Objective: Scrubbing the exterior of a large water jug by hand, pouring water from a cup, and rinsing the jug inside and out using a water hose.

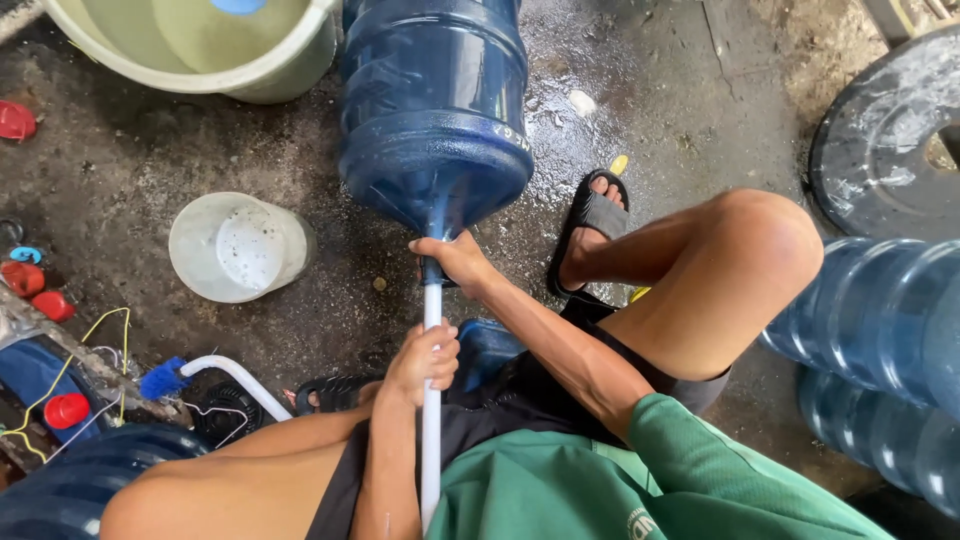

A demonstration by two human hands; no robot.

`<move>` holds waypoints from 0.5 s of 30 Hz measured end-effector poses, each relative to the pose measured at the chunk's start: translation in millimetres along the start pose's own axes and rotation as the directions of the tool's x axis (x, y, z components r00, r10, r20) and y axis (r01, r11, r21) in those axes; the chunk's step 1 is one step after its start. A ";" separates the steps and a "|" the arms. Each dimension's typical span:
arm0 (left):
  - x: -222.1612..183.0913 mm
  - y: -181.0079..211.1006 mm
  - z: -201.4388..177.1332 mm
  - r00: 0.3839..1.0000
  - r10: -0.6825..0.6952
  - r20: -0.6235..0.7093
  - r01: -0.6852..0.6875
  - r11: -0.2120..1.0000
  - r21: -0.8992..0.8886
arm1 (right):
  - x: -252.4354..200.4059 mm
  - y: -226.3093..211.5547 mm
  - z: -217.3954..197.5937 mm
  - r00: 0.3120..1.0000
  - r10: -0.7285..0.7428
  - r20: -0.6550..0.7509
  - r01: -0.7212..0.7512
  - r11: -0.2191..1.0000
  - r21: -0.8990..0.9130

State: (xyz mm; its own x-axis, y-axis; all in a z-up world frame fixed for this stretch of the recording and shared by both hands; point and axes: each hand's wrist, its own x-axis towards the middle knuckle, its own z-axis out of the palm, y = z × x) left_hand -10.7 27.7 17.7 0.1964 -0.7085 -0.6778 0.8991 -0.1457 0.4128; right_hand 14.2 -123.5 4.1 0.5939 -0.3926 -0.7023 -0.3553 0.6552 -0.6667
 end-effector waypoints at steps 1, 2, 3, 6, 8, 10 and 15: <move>6.5 -10.7 -11.6 1.000 0.002 -0.001 -0.002 1.000 0.001 | 1.5 0.8 1.3 1.000 -0.001 0.002 0.001 1.000 0.001; 14.0 -21.6 -23.0 0.955 -0.051 0.292 0.145 0.939 -0.312 | 3.7 1.7 1.9 1.000 0.000 0.004 0.000 1.000 0.010; 19.8 -33.9 -34.9 0.829 -0.007 0.560 0.365 0.765 -0.531 | 4.2 4.6 1.6 1.000 0.006 0.000 -0.006 1.000 0.022; 7.4 -9.6 2.8 0.999 -0.029 -0.020 0.029 1.000 0.007 | 2.6 4.1 -1.4 1.000 -0.007 -0.009 0.007 1.000 0.024; 1.5 0.0 11.8 0.989 0.024 -0.146 0.002 0.985 0.174 | 2.4 4.8 -5.5 1.000 -0.002 -0.014 0.002 1.000 0.011; -2.5 2.6 10.0 0.957 0.115 -0.267 -0.019 0.941 0.338 | 1.7 3.7 -3.4 1.000 -0.002 0.002 0.002 1.000 -0.009; 20.9 -32.7 -29.7 0.816 0.012 0.579 0.372 0.755 -0.540 | 20.0 17.9 -5.6 1.000 0.002 -0.006 -0.002 1.000 0.029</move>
State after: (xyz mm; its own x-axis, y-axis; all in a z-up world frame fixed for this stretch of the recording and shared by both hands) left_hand -24.4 38.2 -28.0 -0.0557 -0.9790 -0.1960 0.9630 -0.0008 -0.2696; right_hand 15.8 -123.2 -23.3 0.5888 -0.3951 -0.7052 -0.3353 0.6744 -0.6578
